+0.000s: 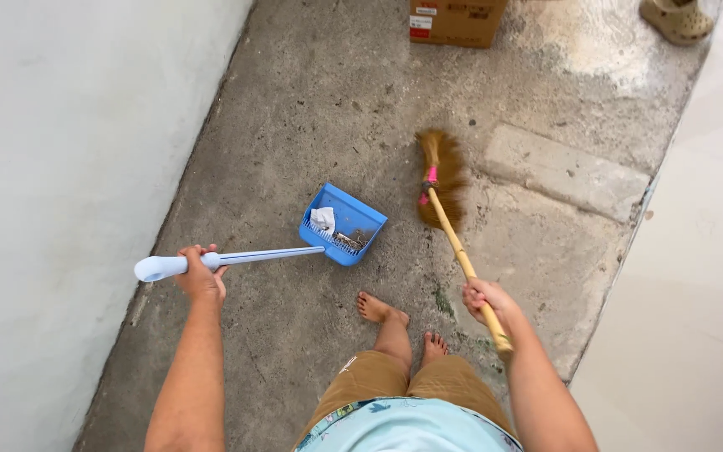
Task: The person is sweeping dust and debris into a dustpan and cleaning cobwebs from a corner using a broom.
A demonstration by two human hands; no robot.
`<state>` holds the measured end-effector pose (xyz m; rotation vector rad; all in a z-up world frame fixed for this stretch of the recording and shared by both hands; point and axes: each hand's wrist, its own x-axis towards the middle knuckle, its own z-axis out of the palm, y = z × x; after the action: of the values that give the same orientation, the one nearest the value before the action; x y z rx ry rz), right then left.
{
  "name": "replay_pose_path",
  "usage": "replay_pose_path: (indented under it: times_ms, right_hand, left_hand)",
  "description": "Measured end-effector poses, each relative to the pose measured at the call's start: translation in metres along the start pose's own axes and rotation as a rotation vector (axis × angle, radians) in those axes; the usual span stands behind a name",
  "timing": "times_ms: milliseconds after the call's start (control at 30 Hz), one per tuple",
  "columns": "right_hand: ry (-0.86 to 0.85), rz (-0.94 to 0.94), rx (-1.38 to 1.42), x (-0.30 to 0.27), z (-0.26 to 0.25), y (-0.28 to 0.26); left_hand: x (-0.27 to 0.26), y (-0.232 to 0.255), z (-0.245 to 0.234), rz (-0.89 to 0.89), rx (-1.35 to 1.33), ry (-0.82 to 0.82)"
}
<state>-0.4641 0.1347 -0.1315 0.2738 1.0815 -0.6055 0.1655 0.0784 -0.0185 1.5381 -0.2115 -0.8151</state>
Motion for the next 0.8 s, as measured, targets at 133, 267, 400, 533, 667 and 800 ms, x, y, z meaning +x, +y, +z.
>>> replay_pose_path:
  times_ms: [133, 267, 400, 533, 667, 800]
  right_hand:
    - [-0.051, -0.050, -0.109, -0.098, -0.021, -0.039]
    - [0.211, -0.190, -0.354, -0.179, -0.070, -0.089]
    - [0.519, -0.264, -0.523, -0.188, -0.076, -0.173]
    - [0.500, -0.252, -0.428, -0.100, -0.112, -0.293]
    - [0.485, -0.317, -0.306, -0.026, -0.070, -0.382]
    - [0.415, -0.242, -0.355, 0.051, -0.035, -0.407]
  left_hand:
    - [0.020, 0.003, 0.011, -0.030, -0.013, 0.003]
    - [0.033, 0.006, 0.028, -0.050, 0.020, -0.048]
    - [0.040, 0.006, 0.044, -0.027, 0.068, -0.066]
    - [0.058, 0.000, 0.054, -0.019, 0.053, -0.071]
    - [0.042, 0.017, 0.078, -0.039, 0.053, -0.013]
    - [0.038, 0.029, 0.106, -0.047, 0.083, 0.038]
